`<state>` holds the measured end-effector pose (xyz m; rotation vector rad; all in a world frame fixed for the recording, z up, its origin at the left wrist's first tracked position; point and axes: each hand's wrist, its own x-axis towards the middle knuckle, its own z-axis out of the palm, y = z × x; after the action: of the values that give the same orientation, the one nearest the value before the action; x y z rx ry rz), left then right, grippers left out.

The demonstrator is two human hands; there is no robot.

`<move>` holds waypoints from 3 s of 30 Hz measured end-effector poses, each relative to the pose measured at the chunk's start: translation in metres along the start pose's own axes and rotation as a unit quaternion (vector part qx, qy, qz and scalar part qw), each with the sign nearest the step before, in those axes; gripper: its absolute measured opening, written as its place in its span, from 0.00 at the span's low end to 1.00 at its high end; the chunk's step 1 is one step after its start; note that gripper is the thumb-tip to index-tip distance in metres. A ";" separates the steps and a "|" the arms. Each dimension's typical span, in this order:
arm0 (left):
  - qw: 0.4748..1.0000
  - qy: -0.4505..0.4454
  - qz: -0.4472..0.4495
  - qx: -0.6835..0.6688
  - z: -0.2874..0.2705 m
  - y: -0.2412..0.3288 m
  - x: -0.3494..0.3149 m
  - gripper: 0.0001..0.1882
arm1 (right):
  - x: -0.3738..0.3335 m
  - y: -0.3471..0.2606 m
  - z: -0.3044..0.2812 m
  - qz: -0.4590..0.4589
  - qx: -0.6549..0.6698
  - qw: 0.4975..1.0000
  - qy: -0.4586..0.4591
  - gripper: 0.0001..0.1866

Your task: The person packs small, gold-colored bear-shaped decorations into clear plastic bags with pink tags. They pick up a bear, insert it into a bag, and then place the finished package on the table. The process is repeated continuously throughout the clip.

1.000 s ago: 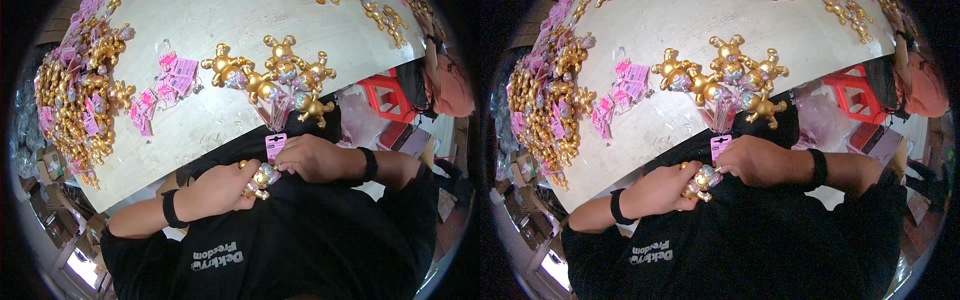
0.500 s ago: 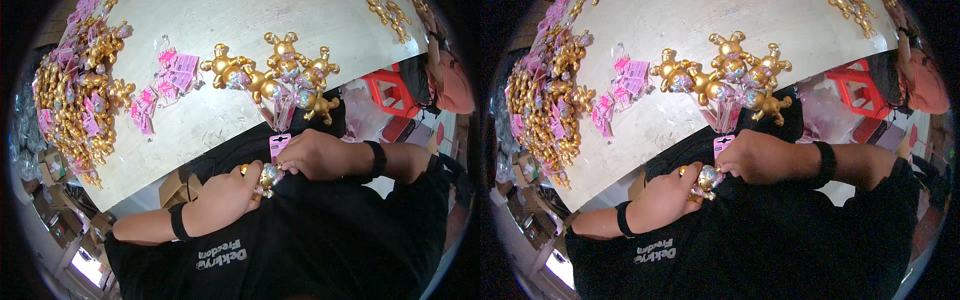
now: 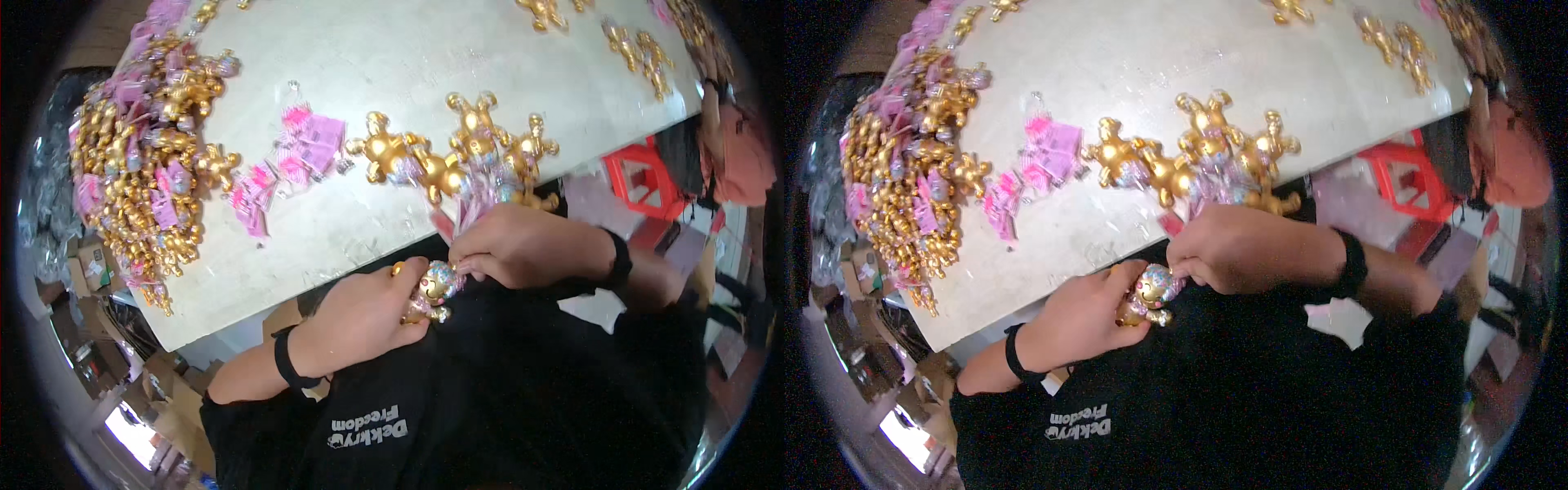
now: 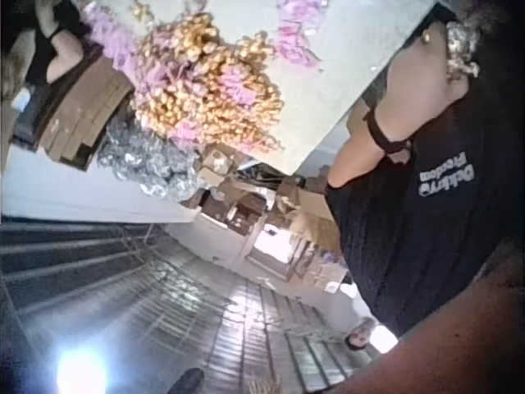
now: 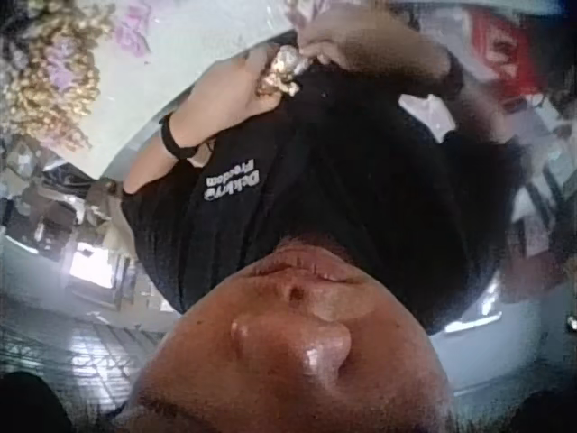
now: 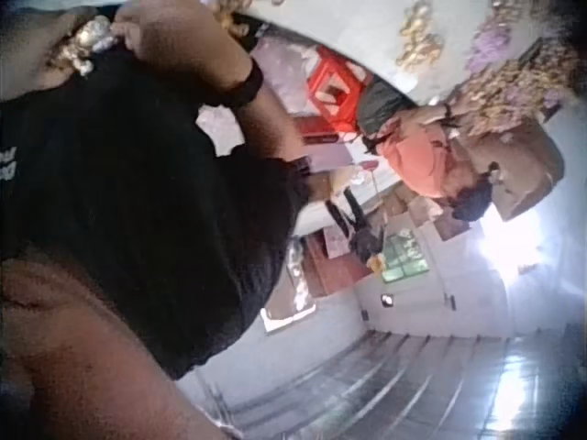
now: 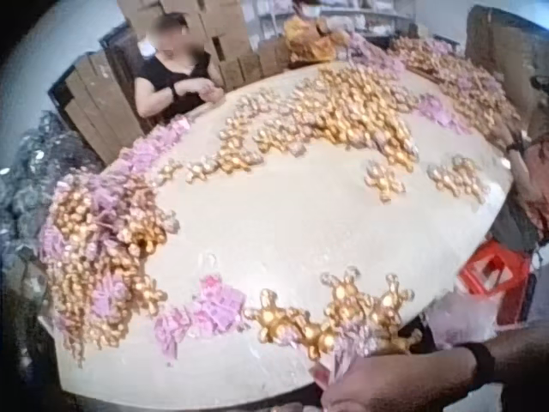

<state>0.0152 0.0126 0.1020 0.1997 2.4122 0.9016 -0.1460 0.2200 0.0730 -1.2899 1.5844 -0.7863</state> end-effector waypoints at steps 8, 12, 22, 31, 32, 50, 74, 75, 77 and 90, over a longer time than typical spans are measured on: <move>0.943 0.331 0.031 0.026 -0.079 -0.026 0.001 0.35 | -0.005 -0.016 -0.022 0.010 0.191 0.869 0.456 0.20; 0.920 0.375 0.056 -0.095 -0.120 -0.011 0.003 0.38 | -0.021 0.007 -0.025 0.092 0.193 0.843 0.494 0.18; 0.748 0.605 0.207 -0.175 -0.254 -0.016 0.010 0.25 | -0.067 0.148 -0.023 0.164 -0.086 0.865 0.467 0.12; 0.550 0.834 0.038 -0.031 -0.419 -0.167 -0.120 0.27 | -0.062 0.178 -0.012 0.217 -0.058 0.818 0.530 0.14; 0.528 0.849 0.001 0.028 -0.421 -0.184 -0.133 0.30 | -0.058 0.165 -0.013 0.205 -0.017 0.816 0.540 0.13; 0.917 0.359 -0.174 0.000 -0.174 -0.148 -0.008 0.24 | -0.072 0.174 -0.024 0.186 0.198 0.816 0.511 0.10; 0.667 0.448 0.106 -0.586 -0.079 -0.156 0.055 0.15 | -0.068 0.147 -0.032 0.254 0.232 0.814 0.468 0.10; 0.619 0.423 0.139 -0.647 -0.079 -0.142 0.054 0.15 | -0.069 0.141 -0.035 0.235 0.216 0.823 0.470 0.09; 0.619 0.400 0.126 -0.664 -0.074 -0.115 0.055 0.17 | -0.068 0.131 -0.035 0.201 0.191 0.839 0.469 0.09; 0.890 0.412 0.028 -0.193 -0.029 -0.021 0.065 0.21 | 0.039 -0.017 -0.032 -0.079 -0.092 0.894 0.432 0.20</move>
<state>-0.0539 0.0003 0.0776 -0.3420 2.8810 1.7374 -0.1707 0.1759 0.0904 -1.2810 2.3063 -1.4794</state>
